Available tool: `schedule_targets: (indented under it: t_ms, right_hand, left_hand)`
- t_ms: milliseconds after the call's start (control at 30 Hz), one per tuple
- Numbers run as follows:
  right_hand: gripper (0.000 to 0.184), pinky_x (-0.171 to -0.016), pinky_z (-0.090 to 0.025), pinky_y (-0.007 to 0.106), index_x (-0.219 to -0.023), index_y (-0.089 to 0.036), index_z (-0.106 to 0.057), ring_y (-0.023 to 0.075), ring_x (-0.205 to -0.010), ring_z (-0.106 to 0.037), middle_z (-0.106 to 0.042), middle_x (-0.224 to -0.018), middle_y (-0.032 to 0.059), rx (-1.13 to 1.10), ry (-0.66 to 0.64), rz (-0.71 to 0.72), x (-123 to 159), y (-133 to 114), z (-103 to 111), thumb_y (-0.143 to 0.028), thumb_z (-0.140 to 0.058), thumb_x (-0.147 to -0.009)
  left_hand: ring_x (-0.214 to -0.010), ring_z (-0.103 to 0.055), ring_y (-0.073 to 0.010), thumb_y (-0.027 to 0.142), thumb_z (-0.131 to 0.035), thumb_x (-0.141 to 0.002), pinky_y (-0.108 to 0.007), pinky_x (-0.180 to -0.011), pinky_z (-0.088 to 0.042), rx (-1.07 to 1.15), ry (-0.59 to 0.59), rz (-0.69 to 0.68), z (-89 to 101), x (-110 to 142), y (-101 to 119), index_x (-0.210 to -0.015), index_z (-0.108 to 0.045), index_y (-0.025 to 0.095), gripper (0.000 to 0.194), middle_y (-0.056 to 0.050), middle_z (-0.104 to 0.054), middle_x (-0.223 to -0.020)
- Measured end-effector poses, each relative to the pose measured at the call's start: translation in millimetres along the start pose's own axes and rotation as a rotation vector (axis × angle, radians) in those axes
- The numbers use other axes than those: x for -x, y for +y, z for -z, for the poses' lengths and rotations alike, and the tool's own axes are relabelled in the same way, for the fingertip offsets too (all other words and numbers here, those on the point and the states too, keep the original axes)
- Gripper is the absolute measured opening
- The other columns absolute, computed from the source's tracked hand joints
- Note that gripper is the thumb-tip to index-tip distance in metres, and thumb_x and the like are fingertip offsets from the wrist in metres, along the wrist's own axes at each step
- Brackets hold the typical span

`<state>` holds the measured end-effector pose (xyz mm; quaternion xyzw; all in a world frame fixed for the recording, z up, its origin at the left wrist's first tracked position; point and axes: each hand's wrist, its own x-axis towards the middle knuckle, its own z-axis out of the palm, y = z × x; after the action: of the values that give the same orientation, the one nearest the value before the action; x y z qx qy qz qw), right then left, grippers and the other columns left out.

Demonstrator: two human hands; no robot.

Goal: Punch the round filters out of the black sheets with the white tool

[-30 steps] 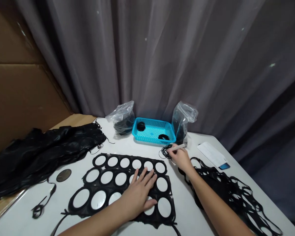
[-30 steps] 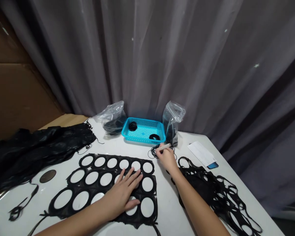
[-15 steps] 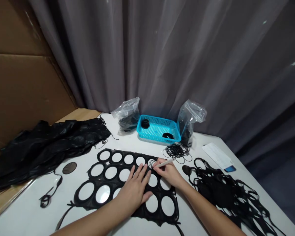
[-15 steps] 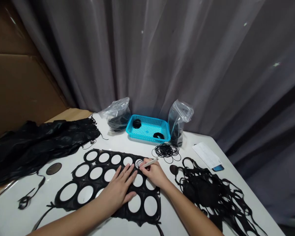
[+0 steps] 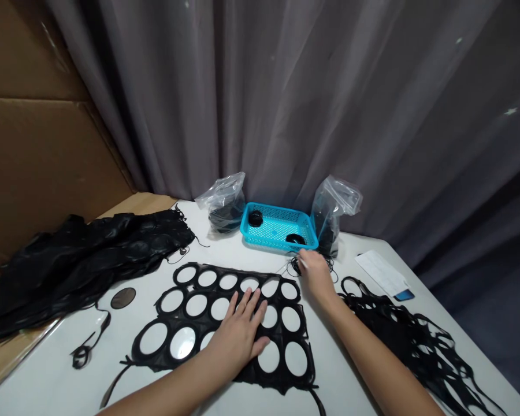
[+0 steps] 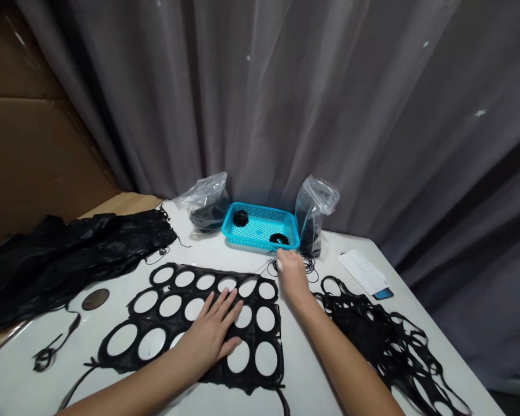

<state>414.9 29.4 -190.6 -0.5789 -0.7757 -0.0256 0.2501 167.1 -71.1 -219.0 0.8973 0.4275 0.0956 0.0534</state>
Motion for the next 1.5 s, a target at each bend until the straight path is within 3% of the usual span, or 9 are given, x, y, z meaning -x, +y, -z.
schedule_targets:
  t_ms: [200,400,533,700,800,933,1000,1167,1500]
  right_hand:
    - [0.02,-0.061,-0.033,0.028,-0.081,-0.021,-0.055,0.0192,-0.063,-0.054,-0.064,-0.073,0.0051,-0.17,0.028,-0.164,3,13,-2,-0.029,-0.043,-0.094]
    - [0.014,-0.06,-0.031,0.029,-0.077,-0.021,-0.052,0.0201,-0.062,-0.052,-0.061,-0.068,0.0055,-0.083,0.139,-0.358,3,29,18,-0.029,-0.046,-0.087]
    - [0.024,-0.061,-0.036,0.028,-0.068,-0.023,-0.049,0.0186,-0.061,-0.052,-0.059,-0.062,0.0009,-0.407,0.011,-0.374,13,11,27,-0.039,-0.053,-0.086]
    - [0.017,-0.064,-0.041,0.027,-0.076,-0.019,-0.059,0.0177,-0.071,-0.058,-0.068,-0.081,0.0031,-0.797,-0.311,-0.258,51,-48,25,-0.034,-0.057,-0.086]
    - [0.01,-0.066,-0.041,0.026,-0.079,-0.019,-0.061,0.0165,-0.073,-0.057,-0.068,-0.083,0.0022,-0.819,-0.431,-0.195,70,-70,23,-0.027,-0.058,-0.085]
    - [0.008,-0.066,-0.041,0.026,-0.08,-0.019,-0.061,0.0158,-0.073,-0.057,-0.067,-0.083,0.0015,-0.817,-0.43,-0.2,81,-74,16,-0.024,-0.058,-0.085]
    - [0.007,-0.068,-0.041,0.027,-0.079,-0.019,-0.06,0.0159,-0.074,-0.057,-0.068,-0.085,0.0016,-0.811,-0.42,-0.201,83,-72,12,-0.024,-0.058,-0.085]
    - [0.008,-0.072,-0.042,0.028,-0.079,-0.02,-0.06,0.0174,-0.079,-0.058,-0.068,-0.088,0.0018,-0.768,-0.423,-0.182,87,-72,8,-0.023,-0.058,-0.086]
    - [0.013,-0.079,-0.045,0.03,-0.077,-0.022,-0.058,0.019,-0.086,-0.06,-0.067,-0.089,0.0017,-0.729,-0.386,-0.136,90,-75,9,-0.021,-0.056,-0.09]
  left_hand:
    - [-0.147,-0.028,-0.0348,0.048,-0.061,-0.095,-0.058,-0.116,-0.029,0.016,0.016,-0.045,-0.9,1,-6,-0.15,-0.041,0.018,0.066,-0.017,-0.033,-0.158]
    - [-0.146,-0.031,-0.0333,0.049,-0.062,-0.094,-0.056,-0.116,-0.031,0.041,0.009,-0.053,7.2,-1,-11,-0.149,-0.042,0.017,0.066,-0.016,-0.036,-0.157]
    - [-0.145,-0.036,-0.0294,0.041,-0.06,-0.097,-0.049,-0.115,-0.035,0.013,0.047,0.104,18.0,-10,-34,-0.147,-0.045,0.02,0.057,-0.013,-0.043,-0.154]
    - [-0.142,-0.031,-0.0499,0.037,-0.068,-0.092,-0.081,-0.102,-0.022,-0.06,0.075,0.251,20.5,-14,-57,-0.144,-0.05,0.025,0.057,-0.016,-0.045,-0.152]
    - [-0.144,-0.027,-0.0474,0.036,-0.069,-0.09,-0.078,-0.108,-0.016,-0.101,0.105,0.217,19.6,-5,-44,-0.144,-0.05,0.023,0.058,-0.017,-0.041,-0.154]
    - [-0.142,-0.04,-0.0358,0.037,-0.066,-0.092,-0.06,-0.115,-0.028,-0.061,0.087,-0.049,16.2,20,-14,-0.135,-0.056,0.017,0.048,-0.017,-0.049,-0.149]
    - [-0.141,-0.041,-0.0338,0.037,-0.065,-0.092,-0.056,-0.116,-0.031,-0.016,0.088,-0.114,13.4,32,-3,-0.134,-0.055,0.018,0.048,-0.014,-0.049,-0.15]
    - [-0.146,-0.032,-0.0367,0.036,-0.067,-0.091,-0.058,-0.114,-0.033,0.023,0.064,-0.119,8.6,46,4,-0.145,-0.045,0.025,0.059,-0.01,-0.039,-0.157]
    - [-0.147,-0.028,-0.0374,0.033,-0.068,-0.089,-0.059,-0.115,-0.031,0.062,0.053,-0.104,4.3,45,2,-0.146,-0.044,0.027,0.062,-0.01,-0.036,-0.159]
